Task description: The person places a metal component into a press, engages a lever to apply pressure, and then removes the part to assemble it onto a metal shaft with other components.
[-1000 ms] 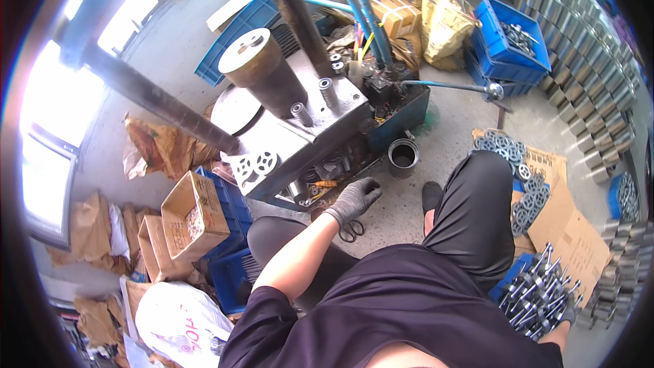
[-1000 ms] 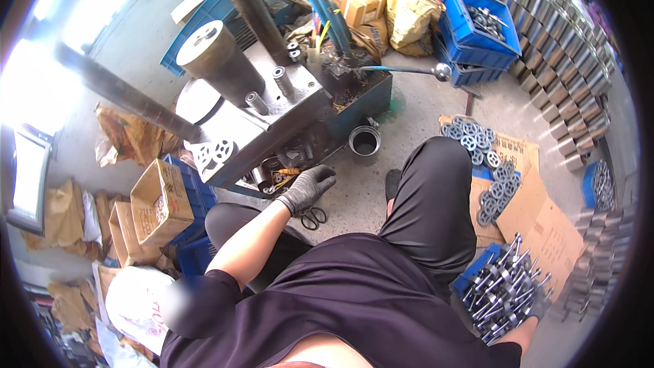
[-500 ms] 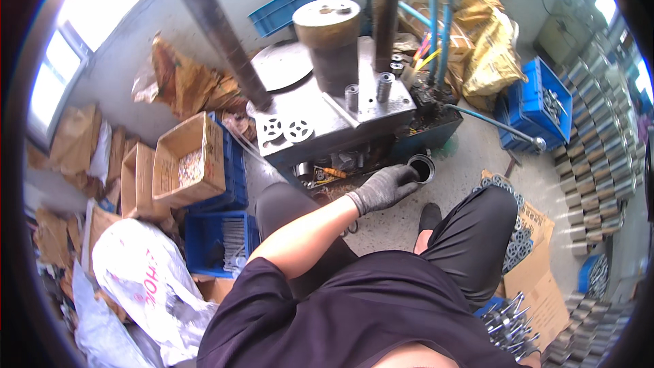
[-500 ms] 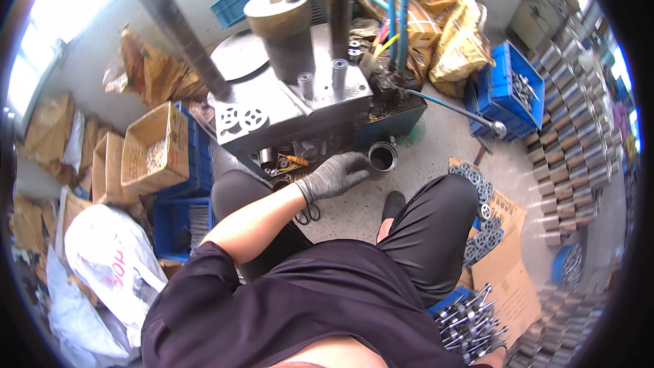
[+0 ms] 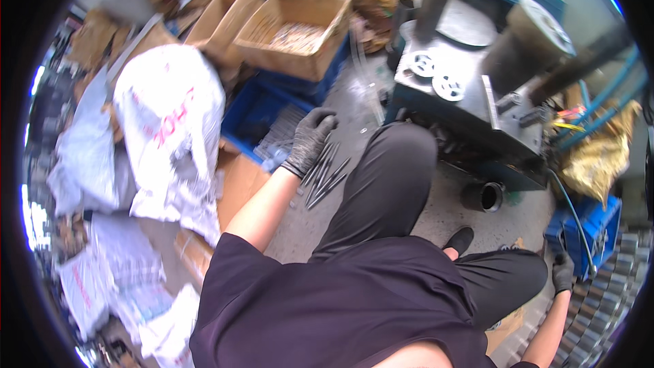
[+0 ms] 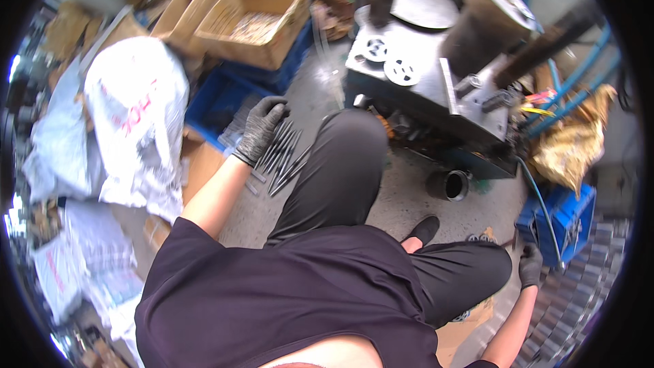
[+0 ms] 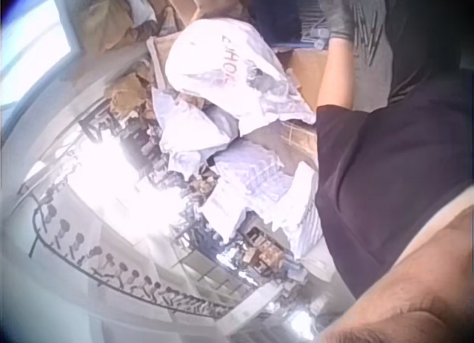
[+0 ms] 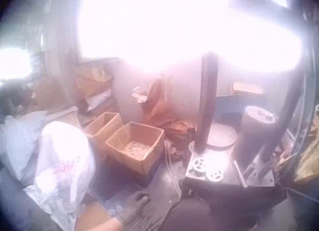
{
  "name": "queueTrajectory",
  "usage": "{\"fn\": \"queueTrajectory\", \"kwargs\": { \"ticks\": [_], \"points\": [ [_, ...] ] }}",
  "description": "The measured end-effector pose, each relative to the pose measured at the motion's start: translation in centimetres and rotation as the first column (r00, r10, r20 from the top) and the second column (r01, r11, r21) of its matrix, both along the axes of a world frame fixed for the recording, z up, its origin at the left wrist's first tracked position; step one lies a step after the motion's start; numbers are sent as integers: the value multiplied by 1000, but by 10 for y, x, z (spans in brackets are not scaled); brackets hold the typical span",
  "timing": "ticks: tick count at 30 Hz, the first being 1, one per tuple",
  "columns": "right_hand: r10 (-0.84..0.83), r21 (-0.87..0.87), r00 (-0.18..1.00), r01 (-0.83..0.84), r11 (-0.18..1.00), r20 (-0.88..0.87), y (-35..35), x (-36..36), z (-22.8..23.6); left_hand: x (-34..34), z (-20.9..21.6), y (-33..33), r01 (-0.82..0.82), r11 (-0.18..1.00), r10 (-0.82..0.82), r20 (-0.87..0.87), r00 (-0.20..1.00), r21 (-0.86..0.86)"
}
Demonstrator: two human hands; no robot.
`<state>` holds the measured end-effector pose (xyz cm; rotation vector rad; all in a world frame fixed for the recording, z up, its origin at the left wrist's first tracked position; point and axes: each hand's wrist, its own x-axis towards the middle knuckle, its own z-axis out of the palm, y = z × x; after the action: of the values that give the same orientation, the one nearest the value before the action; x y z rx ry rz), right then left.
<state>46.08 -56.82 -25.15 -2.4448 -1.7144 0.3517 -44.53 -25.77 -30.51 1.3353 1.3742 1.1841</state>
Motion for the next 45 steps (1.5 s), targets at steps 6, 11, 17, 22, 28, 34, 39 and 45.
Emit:
{"fn": "queueTrajectory", "kwargs": {
  "ticks": [6, 11, 17, 22, 28, 34, 39, 45],
  "points": [
    [219, 60, 923, -211, 976, -317, 172, -173, 40, -121, -142, -161, -374, 789, 178, -401, 899, -488],
    [220, -375, 905, -359, 855, -365, 178, -202, -7, -89, -210, -240, -400, 700, 92, -481, 872, -591],
    [101, -421, 905, -288, 860, -412, 197, -208, -19, -80, -271, -249, -345, 700, -106, -568, 816, -626],
    [-108, -553, 881, -190, 811, -461, 198, -197, 2, -87, -264, -193, -500, 626, -150, -721, 676, -599],
    [-142, -418, 888, -61, 907, -438, 198, -183, 0, -118, -286, -190, -490, 474, -268, -650, 711, -731],
    [-186, -460, 890, -30, 888, -417, 196, -178, 2, -112, -274, -209, -430, 552, -281, -644, 711, -715],
    [-129, -402, 881, -74, 913, -455, 203, -191, 12, -81, -246, -247, -470, 613, -151, -678, 719, -635],
    [294, -180, 904, -360, 915, -312, 221, -232, 35, -70, -209, -266, -503, 616, 104, -570, 815, -606]
  ]
}}
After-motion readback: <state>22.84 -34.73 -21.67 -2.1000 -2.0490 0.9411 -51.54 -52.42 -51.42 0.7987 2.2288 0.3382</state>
